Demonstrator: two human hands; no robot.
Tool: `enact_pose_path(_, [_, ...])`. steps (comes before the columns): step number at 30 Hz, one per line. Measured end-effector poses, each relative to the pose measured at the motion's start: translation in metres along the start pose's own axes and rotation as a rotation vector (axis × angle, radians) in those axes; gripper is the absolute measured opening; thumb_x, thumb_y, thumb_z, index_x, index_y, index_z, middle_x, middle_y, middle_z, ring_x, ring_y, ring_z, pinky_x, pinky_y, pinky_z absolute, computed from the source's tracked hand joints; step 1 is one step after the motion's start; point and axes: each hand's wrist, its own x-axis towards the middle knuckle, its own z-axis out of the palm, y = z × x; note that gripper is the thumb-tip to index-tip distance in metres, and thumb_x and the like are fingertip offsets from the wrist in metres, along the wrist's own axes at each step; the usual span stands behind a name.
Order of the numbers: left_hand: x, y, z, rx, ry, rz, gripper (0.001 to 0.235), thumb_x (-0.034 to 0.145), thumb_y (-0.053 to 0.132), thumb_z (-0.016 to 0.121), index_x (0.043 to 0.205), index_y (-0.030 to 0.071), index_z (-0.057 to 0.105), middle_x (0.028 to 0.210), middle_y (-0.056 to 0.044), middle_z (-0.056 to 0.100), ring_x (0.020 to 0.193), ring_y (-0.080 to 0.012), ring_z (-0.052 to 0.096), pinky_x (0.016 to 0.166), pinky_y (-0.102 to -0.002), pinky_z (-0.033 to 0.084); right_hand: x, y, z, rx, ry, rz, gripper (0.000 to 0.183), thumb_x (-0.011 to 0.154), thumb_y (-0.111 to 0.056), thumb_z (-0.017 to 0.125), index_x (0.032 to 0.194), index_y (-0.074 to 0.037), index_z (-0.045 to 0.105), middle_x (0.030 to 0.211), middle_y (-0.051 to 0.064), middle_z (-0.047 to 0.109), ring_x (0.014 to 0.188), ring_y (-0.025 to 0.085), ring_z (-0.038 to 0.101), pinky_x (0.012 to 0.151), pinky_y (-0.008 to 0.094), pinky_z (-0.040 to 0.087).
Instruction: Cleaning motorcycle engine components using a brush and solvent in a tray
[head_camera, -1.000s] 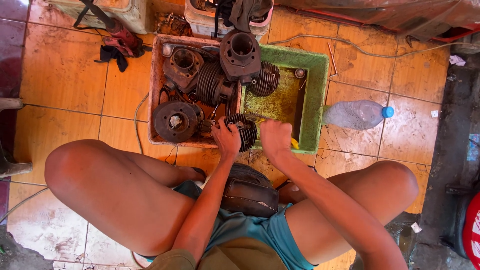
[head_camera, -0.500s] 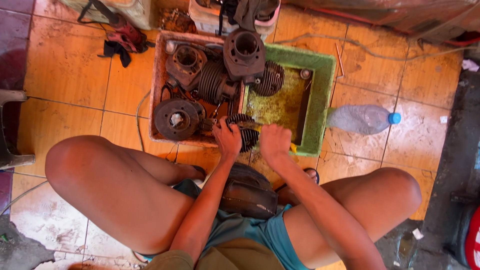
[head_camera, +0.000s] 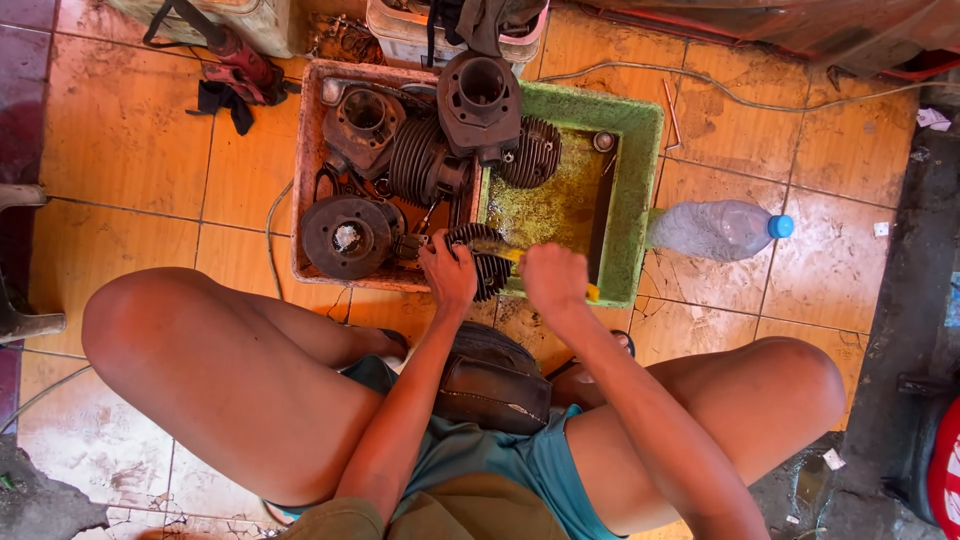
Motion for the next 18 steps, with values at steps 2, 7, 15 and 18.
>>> enact_pose_path(2, [0.000,-0.005,0.005,-0.010,0.018,0.008,0.038,0.109,0.020,0.040,0.145,0.009,0.045,0.123,-0.027,0.047,0.107,-0.0407,0.053,0.082,-0.052,0.053,0.011,0.003,0.032,-0.025,0.015,0.013,0.019,0.094,-0.009,0.064,0.085,-0.007,0.080,0.073,0.012,0.075,0.075,0.029,0.078,0.073,0.048,0.061])
enact_pose_path(7, [0.001,-0.012,0.008,-0.006,0.024,0.012,0.038,0.109,0.022,0.041,0.145,0.010,0.045,0.123,-0.026,0.047,0.108,-0.0413,0.053,0.084,-0.053,0.054,0.015,0.013,0.032,-0.056,0.069,0.074,0.021,0.093,-0.008,0.061,0.087,-0.009,0.081,0.074,0.008,0.076,0.078,0.031,0.078,0.078,0.050,0.059])
enact_pose_path(15, [0.005,-0.020,0.013,-0.039,0.019,0.009,0.040,0.110,0.023,0.040,0.147,0.009,0.046,0.123,-0.027,0.046,0.106,-0.0390,0.052,0.082,-0.053,0.053,-0.014,0.038,-0.036,-0.027,0.855,-0.214,0.020,0.098,-0.031,0.072,0.092,-0.012,0.076,0.060,0.007,0.067,0.058,0.022,0.070,0.086,0.034,0.045])
enact_pose_path(18, [0.007,-0.023,0.015,-0.035,0.016,-0.002,0.040,0.110,0.024,0.040,0.147,0.009,0.046,0.124,-0.026,0.046,0.107,-0.0386,0.051,0.082,-0.053,0.053,-0.017,0.039,-0.041,0.112,1.067,-0.293,0.020,0.091,-0.018,0.082,0.110,-0.014,0.080,0.071,0.007,0.069,0.066,0.020,0.070,0.094,0.036,0.041])
